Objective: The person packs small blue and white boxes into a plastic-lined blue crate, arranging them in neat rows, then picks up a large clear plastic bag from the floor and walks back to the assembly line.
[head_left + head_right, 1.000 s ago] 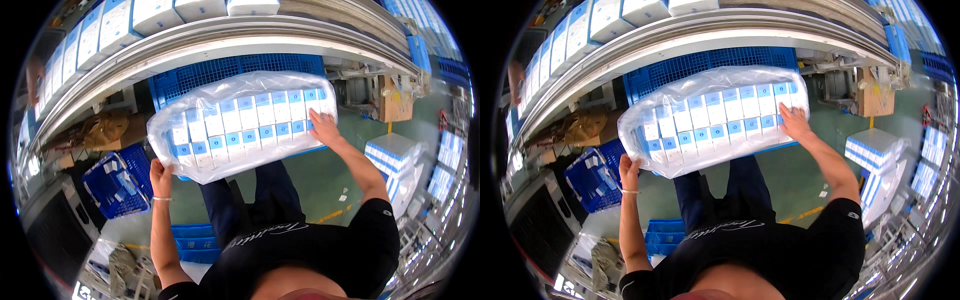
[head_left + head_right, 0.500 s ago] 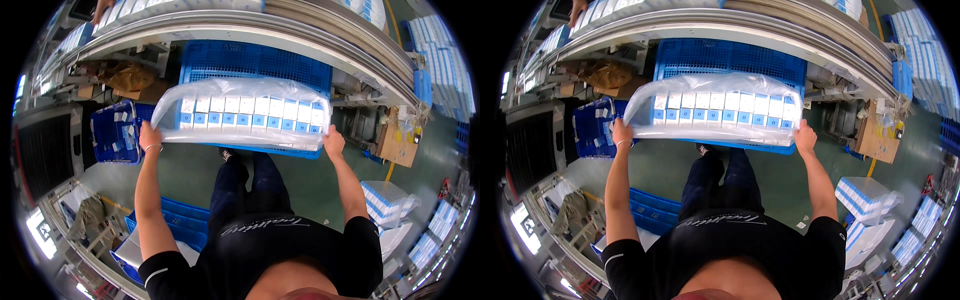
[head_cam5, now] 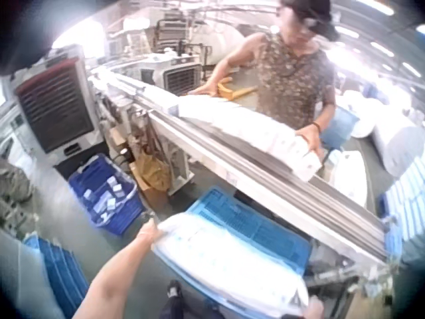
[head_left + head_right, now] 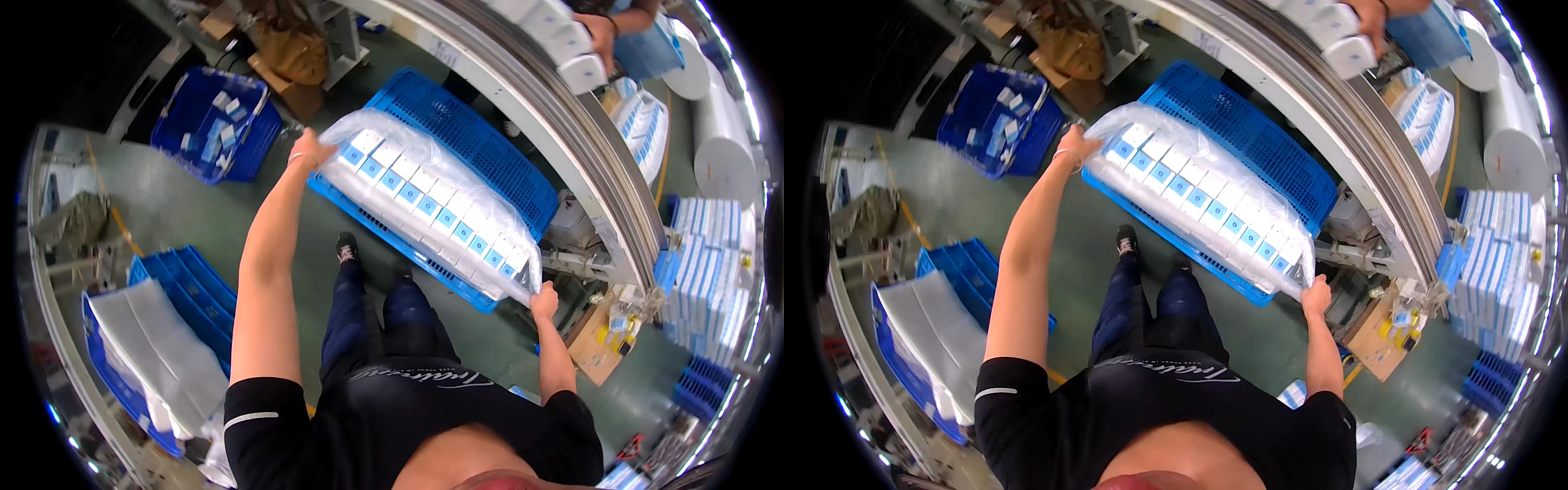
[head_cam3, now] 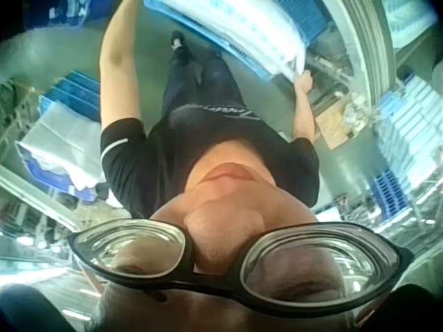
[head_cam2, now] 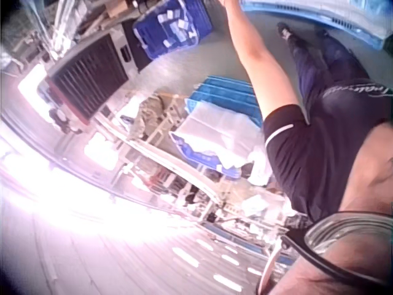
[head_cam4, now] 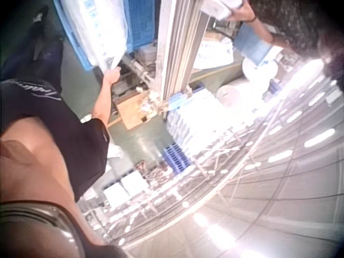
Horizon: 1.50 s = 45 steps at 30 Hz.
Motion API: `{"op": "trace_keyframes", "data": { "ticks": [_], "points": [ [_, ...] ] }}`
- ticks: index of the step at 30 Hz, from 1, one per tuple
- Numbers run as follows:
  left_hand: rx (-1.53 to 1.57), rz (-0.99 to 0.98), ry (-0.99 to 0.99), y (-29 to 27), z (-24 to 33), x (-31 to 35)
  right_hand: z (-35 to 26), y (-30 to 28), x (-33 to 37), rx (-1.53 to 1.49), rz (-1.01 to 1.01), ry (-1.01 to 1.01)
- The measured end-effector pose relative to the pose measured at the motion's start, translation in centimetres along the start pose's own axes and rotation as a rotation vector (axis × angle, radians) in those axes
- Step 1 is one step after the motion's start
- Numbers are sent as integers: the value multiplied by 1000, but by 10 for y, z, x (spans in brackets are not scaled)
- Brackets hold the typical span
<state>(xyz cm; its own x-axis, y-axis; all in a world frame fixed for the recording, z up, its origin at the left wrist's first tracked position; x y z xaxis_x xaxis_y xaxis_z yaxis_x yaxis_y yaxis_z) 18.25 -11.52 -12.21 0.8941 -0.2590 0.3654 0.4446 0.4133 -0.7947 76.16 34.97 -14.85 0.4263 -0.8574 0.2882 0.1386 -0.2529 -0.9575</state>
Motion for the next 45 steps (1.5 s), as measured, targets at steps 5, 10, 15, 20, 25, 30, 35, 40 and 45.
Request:
{"op": "trace_keyframes", "data": {
  "ticks": [5, 10, 15, 20, 25, 30, 35, 40, 45],
  "points": [
    [282, 215, -17, -10, -69, 77, -52, -16, 12, 145, -86, -106],
    [294, 443, 145, -20, -76, 231, -60, -10, 24, 326, 11, -137],
    [236, 428, -103, -22, -224, 483, -305, -6, 161, -546, 11, -943],
    [-470, 941, -557, -141, -407, 728, -542, 199, 513, -227, -646, -1592],
    [-553, 787, -630, -206, -586, 754, -715, 377, 789, -325, -1106, -1005],
    [-445, 777, -559, -200, -601, 757, -734, 439, 957, -439, -1315, -887],
    [-299, 887, -498, -211, -582, 761, -746, 365, 857, -512, -1000, -753],
    [-198, 987, -118, -235, -523, 696, -709, 90, 878, -868, -1091, -1245],
    [-119, 1070, 17, -266, -466, 682, -696, 106, 814, -1039, -1550, -1083]
  ]
}}
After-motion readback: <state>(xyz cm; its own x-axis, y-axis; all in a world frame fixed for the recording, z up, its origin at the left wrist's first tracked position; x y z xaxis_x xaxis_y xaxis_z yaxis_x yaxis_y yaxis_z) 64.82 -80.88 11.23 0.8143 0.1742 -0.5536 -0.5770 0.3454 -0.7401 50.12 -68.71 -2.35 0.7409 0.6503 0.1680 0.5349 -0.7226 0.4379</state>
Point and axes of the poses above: each hand's wrist, its own x-axis away from the middle knuckle, its own y-axis out of the palm, z = x × y, the point moved 10 cm from there along -x, towards the middle knuckle, and after that the axes turned 6 degrees about y, right-handed, at the moved point
